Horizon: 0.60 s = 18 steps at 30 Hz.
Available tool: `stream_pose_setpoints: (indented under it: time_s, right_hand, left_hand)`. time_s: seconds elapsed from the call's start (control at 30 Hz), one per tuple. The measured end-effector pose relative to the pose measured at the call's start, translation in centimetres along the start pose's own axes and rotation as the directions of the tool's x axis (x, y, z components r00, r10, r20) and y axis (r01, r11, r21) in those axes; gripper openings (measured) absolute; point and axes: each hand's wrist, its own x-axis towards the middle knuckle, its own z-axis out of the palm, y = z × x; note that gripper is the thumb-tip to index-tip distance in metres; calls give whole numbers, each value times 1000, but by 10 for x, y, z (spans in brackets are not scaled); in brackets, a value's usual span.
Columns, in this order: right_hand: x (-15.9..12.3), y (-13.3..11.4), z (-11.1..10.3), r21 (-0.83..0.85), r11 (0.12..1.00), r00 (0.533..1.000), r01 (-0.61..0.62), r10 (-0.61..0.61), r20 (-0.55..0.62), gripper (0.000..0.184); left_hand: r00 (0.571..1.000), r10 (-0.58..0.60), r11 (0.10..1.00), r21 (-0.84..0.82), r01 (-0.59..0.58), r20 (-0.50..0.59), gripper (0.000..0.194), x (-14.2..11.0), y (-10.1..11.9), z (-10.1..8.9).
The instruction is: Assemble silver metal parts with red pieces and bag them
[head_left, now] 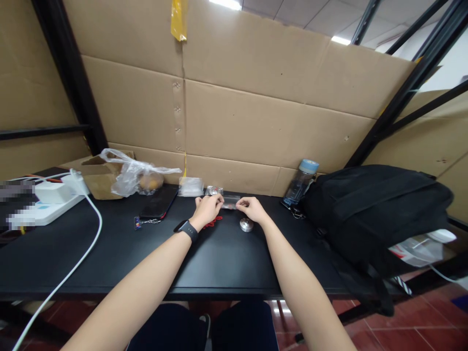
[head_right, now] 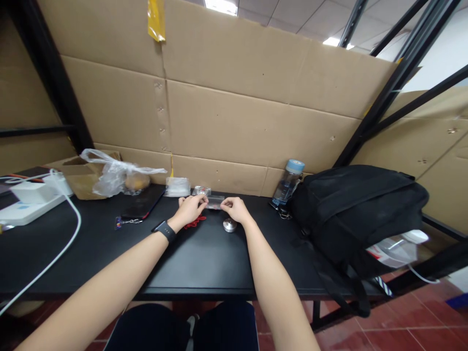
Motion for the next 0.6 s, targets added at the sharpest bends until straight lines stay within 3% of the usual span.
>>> stream_pose_setpoints:
  time_s: [0.1,0.17,0.33,0.4,0.6]
  right_hand:
    - [-3,0,4,117,990,996,-76,80,-31,30]
    - [-5,-3,5,88,992,995,-85,89,-40,45]
    - [-6,-11,7,-209,978,999,26,-18,41,22]
    - [-5,-11,9,-311,948,997,69,-59,42,18]
    - [-3,-10,12,-395,912,994,105,-83,73,22]
  left_hand:
    - [997,-75,997,-30,76,23,23,1,0,0]
    - [995,-93,996,1,93,40,31,1,1,0]
    - [996,2,992,127,-13,85,19,-1,1,2]
    - [994,50,984,167,-66,95,24,-3,-1,3]
    - [989,104,970,208,-125,110,22,-3,-1,3]
